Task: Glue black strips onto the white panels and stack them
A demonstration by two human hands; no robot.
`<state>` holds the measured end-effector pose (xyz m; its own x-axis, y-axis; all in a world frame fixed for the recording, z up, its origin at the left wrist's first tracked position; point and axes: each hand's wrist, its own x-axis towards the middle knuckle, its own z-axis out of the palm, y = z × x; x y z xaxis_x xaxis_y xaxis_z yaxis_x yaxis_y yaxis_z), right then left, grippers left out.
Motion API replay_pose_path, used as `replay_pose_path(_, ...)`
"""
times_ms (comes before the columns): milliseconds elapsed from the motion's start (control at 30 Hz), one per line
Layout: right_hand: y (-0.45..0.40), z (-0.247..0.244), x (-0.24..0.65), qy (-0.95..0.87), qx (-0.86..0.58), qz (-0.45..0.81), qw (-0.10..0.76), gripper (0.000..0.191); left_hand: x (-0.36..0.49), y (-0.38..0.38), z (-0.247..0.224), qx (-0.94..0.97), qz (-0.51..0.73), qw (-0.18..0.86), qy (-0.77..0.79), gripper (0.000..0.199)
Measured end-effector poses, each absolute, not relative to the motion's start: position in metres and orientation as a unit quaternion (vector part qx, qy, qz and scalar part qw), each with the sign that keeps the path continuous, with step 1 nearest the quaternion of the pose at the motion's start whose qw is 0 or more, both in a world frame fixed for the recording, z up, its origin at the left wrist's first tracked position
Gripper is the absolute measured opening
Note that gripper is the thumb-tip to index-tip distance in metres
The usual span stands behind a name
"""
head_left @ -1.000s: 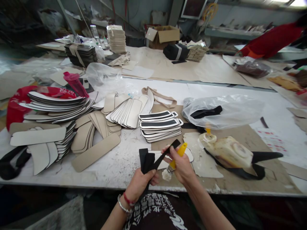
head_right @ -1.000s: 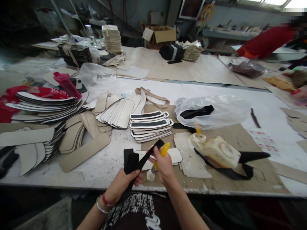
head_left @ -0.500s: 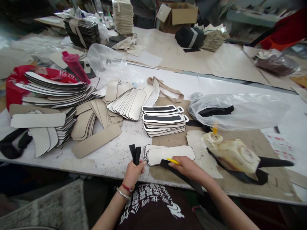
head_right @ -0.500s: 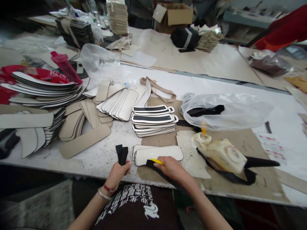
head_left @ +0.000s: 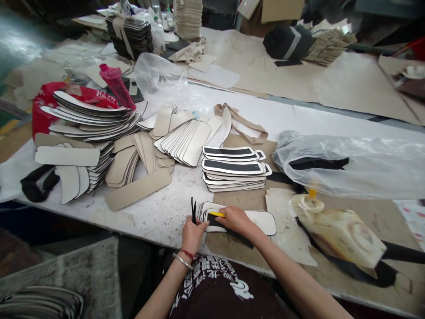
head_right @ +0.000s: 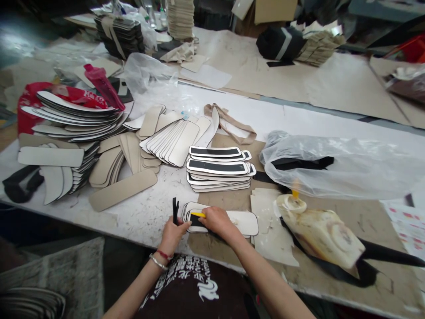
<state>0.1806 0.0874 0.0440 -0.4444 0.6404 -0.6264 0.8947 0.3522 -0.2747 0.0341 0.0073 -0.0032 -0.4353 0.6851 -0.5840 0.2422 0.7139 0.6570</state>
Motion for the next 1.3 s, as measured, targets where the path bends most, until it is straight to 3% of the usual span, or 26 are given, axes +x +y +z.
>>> replay_pose_path(1033, 0.093, 0.05, 0.176, 0.797, 0.475, -0.299, 0.223, 0.027, 0.04, 0.018, 0.003, 0.291, 0.17, 0.405, 0.85, 0.036)
replay_pose_path(1300, 0.078, 0.068, 0.236, 0.755, 0.538, -0.31, 0.211, 0.024, 0.038, 0.019, 0.0, 0.288, 0.18, 0.428, 0.837, 0.033)
